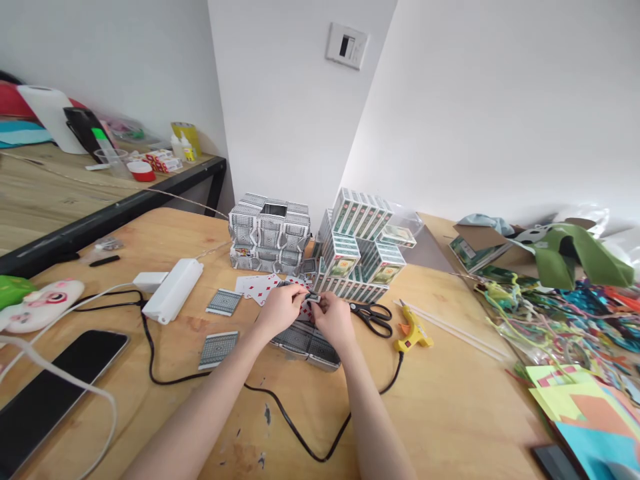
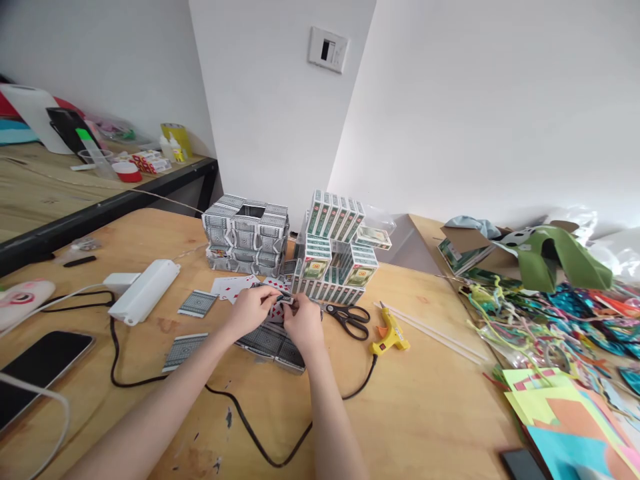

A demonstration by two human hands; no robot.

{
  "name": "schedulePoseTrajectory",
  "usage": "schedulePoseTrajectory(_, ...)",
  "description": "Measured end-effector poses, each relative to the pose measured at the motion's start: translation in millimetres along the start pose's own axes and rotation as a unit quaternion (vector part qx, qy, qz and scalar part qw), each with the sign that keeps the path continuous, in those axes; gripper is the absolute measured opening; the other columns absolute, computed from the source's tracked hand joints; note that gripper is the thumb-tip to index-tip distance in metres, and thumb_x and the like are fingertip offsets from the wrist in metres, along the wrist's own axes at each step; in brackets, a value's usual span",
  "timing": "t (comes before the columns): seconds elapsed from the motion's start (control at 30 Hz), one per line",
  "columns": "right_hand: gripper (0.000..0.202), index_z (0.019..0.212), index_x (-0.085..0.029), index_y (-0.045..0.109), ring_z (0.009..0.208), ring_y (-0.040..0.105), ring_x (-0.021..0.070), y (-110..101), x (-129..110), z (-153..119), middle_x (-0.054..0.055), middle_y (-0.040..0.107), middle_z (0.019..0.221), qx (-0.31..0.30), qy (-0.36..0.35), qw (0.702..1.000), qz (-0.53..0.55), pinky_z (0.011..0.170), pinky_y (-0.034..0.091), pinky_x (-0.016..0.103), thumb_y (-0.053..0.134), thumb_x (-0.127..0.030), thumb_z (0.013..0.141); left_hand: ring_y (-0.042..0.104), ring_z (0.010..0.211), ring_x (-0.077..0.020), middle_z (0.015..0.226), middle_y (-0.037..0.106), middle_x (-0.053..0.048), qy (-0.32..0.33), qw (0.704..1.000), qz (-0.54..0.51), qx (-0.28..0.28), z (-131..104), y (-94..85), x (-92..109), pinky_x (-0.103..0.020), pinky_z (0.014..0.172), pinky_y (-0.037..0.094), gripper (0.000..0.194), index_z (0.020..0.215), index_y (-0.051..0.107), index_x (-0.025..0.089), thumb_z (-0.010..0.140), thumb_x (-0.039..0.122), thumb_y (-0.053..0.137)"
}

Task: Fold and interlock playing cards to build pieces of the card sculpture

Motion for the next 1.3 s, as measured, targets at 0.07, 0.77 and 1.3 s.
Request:
schedulePoseTrajectory(0.07,0.009,0.077,-0.018,0.062,0.058,0.063,0.018,0,0,0,0.004,0.067,0.063,0.004,0.006,1.0,-0.016,0.051,0.045,0.023,0.055,-0.023,0.073,0.059,0.065,-0.0147,0.076,0.069,-0.002,-0.001,1.0,-0.003,-0.005,0,0.4,0,-0.024,0.06,0.04,0.021,0.082,0.065,0.02,0.078,0.016,0.045)
schedulePoseTrajectory(0.77,0.02,0.08,-0.016,0.062,0.045,0.059,0.0136,1,-6,-3,0.001,0.063,0.052,-0.074,-0.023,0.995,0.064,0.046,0.042,0.019,0.043,-0.021,0.077,0.061,0.071,-0.016,0.08,0.069,-0.002,0.002,1.0,0.005,-0.001,1,0.6,-2,-0.025,0.064,0.042,0.019,0.083,0.065,0.02,0.079,0.019,0.046)
schedulePoseTrajectory(1.3,0.024,0.057,-0.017,0.059,0.043,0.059,0.0128,-1,-5,-3,-0.001,0.061,0.048,-0.074,0.016,0.99,0.123,0.043,0.044,0.018,0.043,-0.021,0.074,0.055,0.058,-0.0119,0.066,0.064,0.0,0.005,1.0,-0.015,0.0,-2,-4.4,7,-0.023,0.054,0.036,0.014,0.068,0.059,0.018,0.077,0.021,0.049)
Point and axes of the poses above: each hand's wrist, its own z-axis towards the middle knuckle, its own y-axis out of the palm, x = y × z, the point moved 5 cm from there along z, towards the middle knuckle
